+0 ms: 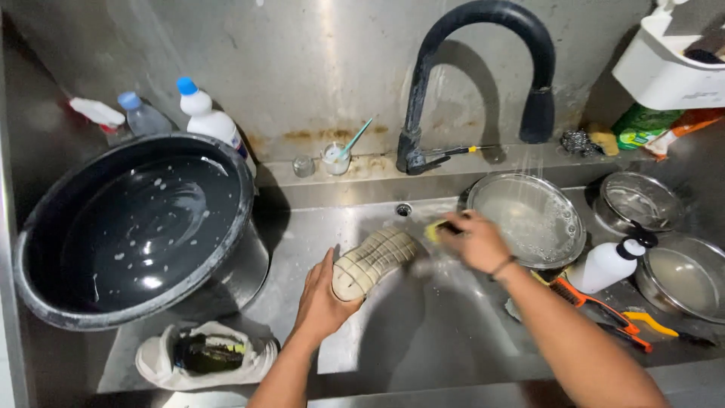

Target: The person scrubs a white sneaker under running water in a stainless steel sink using a yellow sponge and an orange brush. They rinse the shoe and continue scrubbing different areas of the sole and upper.

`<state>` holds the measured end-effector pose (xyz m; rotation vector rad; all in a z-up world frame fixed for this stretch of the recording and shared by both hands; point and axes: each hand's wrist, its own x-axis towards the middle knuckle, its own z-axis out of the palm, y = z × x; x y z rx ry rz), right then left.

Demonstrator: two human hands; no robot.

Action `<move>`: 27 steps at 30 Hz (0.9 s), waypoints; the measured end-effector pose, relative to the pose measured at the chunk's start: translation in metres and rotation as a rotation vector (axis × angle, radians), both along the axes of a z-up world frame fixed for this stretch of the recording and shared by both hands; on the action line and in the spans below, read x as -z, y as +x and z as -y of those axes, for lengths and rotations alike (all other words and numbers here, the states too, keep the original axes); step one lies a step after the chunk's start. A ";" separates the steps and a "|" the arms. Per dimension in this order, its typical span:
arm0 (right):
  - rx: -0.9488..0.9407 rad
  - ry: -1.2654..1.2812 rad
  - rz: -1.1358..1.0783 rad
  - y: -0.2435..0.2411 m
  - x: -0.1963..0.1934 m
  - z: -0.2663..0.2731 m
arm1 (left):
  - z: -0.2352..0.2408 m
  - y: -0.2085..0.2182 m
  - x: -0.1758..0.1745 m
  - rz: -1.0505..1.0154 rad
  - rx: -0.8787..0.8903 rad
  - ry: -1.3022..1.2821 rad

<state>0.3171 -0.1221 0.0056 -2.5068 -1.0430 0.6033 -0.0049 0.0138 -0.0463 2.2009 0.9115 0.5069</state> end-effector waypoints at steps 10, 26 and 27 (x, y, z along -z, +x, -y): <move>0.278 0.222 0.078 0.052 0.002 0.026 | 0.008 0.008 -0.011 -0.017 -0.031 -0.116; -0.552 0.881 -0.107 -0.163 0.002 -0.044 | 0.000 0.012 0.002 0.037 -0.044 0.166; -0.550 0.879 -0.107 -0.138 0.014 -0.054 | -0.001 0.013 0.000 0.036 -0.043 0.164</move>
